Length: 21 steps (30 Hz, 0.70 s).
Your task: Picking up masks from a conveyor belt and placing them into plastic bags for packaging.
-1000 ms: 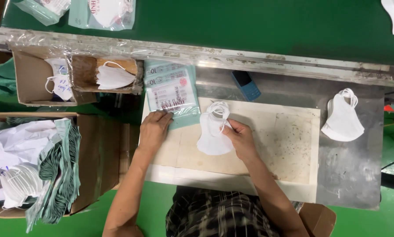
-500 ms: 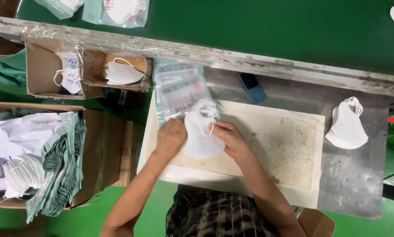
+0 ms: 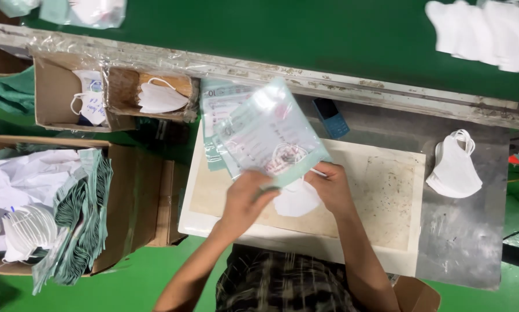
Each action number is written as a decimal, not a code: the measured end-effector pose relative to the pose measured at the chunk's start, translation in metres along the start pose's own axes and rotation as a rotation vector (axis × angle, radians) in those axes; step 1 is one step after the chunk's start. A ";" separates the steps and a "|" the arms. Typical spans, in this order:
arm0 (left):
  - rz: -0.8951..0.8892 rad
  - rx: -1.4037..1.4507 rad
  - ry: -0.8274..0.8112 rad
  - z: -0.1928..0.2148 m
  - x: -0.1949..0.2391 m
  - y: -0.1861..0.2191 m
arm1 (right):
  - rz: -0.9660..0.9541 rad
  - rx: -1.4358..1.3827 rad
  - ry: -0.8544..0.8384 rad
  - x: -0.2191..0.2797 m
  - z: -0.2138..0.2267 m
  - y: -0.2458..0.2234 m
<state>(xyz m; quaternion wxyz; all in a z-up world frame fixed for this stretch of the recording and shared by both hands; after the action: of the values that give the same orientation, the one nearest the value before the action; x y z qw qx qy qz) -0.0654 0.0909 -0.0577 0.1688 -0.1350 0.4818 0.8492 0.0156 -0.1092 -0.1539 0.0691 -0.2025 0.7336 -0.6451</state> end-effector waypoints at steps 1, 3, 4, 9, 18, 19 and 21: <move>-0.003 -0.001 -0.005 -0.005 0.002 -0.011 | 0.003 -0.003 0.004 0.000 0.002 0.000; 0.399 0.739 0.325 -0.001 0.027 -0.087 | 0.035 -0.021 0.002 0.001 0.004 -0.001; 0.401 0.736 0.320 -0.008 0.035 -0.094 | 0.035 -0.027 0.005 0.001 0.003 0.006; 0.742 0.861 0.019 -0.082 0.079 -0.138 | 0.121 0.007 -0.094 0.000 -0.023 -0.009; 0.641 1.275 0.370 -0.053 0.014 -0.067 | 0.195 -0.830 -0.159 -0.002 -0.025 -0.055; 0.628 1.280 0.374 -0.061 0.015 -0.075 | 0.200 -0.820 -0.168 -0.001 -0.029 -0.044; 0.531 1.388 0.451 -0.068 0.023 -0.088 | 0.218 -0.858 -0.232 0.008 -0.047 -0.020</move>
<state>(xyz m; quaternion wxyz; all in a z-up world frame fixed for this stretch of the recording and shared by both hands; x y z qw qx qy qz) -0.0448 0.0777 -0.1691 -0.0967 -0.0480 0.9423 0.3170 -0.0044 -0.0712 -0.1258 0.1279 -0.2053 0.9389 -0.2448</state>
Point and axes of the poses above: each hand's wrist, its own x-axis away from the middle knuckle, its own z-axis out of the back of the hand, y = z × x, the point moved 10 cm from there along -x, towards the middle knuckle, and after that the axes turned 8 degrees about -y, right-handed, at the moved point
